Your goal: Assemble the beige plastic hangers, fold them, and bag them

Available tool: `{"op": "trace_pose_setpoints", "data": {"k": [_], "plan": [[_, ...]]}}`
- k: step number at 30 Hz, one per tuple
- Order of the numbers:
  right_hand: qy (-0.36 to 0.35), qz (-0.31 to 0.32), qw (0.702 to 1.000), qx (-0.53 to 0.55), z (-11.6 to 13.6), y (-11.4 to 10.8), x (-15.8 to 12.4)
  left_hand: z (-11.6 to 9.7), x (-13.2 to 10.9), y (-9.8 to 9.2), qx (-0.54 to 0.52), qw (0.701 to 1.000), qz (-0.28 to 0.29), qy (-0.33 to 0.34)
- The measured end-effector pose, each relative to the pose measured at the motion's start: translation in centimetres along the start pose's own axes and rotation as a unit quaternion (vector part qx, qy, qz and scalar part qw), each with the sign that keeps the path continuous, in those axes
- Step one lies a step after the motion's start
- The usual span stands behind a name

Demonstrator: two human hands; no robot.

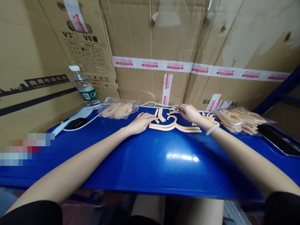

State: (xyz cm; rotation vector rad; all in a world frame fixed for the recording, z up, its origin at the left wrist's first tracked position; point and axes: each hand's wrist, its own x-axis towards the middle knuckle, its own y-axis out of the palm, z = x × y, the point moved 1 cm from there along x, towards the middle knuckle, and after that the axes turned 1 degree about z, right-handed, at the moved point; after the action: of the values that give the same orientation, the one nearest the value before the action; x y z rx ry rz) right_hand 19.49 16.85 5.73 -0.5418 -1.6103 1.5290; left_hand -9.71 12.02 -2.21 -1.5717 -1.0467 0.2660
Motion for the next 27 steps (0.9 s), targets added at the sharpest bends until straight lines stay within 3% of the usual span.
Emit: {"op": "trace_pose_setpoints", "data": {"k": [4, 8, 14, 18, 19, 22, 24, 27], "plan": [[0.022, 0.034, 0.999, -0.003, -0.7, 1.7, 2.7, -0.2, 0.0, -0.3, 0.008, 1.000, -0.020, 0.014], [0.030, 0.039, 0.998, 0.025, -1.0, 2.9, 3.3, -0.4, 0.1, -0.4, 0.008, 0.999, -0.037, 0.007], [0.041, -0.030, 0.992, 0.118, -1.5, 2.9, 2.8, -1.0, 0.1, -0.6, 0.024, 0.997, -0.067, -0.011], [0.077, -0.080, 0.971, 0.214, -0.5, 1.1, 0.6, -2.7, 0.0, -1.2, -0.043, 0.984, -0.171, -0.012], [0.085, -0.088, 0.958, 0.261, 0.1, 0.5, -0.5, -3.6, -0.1, -1.4, -0.079, 0.978, -0.195, -0.008], [0.113, -0.106, 0.827, 0.540, 2.6, -1.0, -4.4, -6.8, -0.4, -1.4, -0.179, 0.965, -0.192, 0.009], [0.133, -0.088, 0.772, 0.615, 4.4, -1.5, -7.1, -9.0, -0.7, -1.1, -0.261, 0.951, -0.165, 0.021], [0.172, -0.073, 0.712, 0.677, 6.3, -1.3, -10.2, -10.9, -1.0, -0.2, -0.369, 0.921, -0.124, 0.000]]}}
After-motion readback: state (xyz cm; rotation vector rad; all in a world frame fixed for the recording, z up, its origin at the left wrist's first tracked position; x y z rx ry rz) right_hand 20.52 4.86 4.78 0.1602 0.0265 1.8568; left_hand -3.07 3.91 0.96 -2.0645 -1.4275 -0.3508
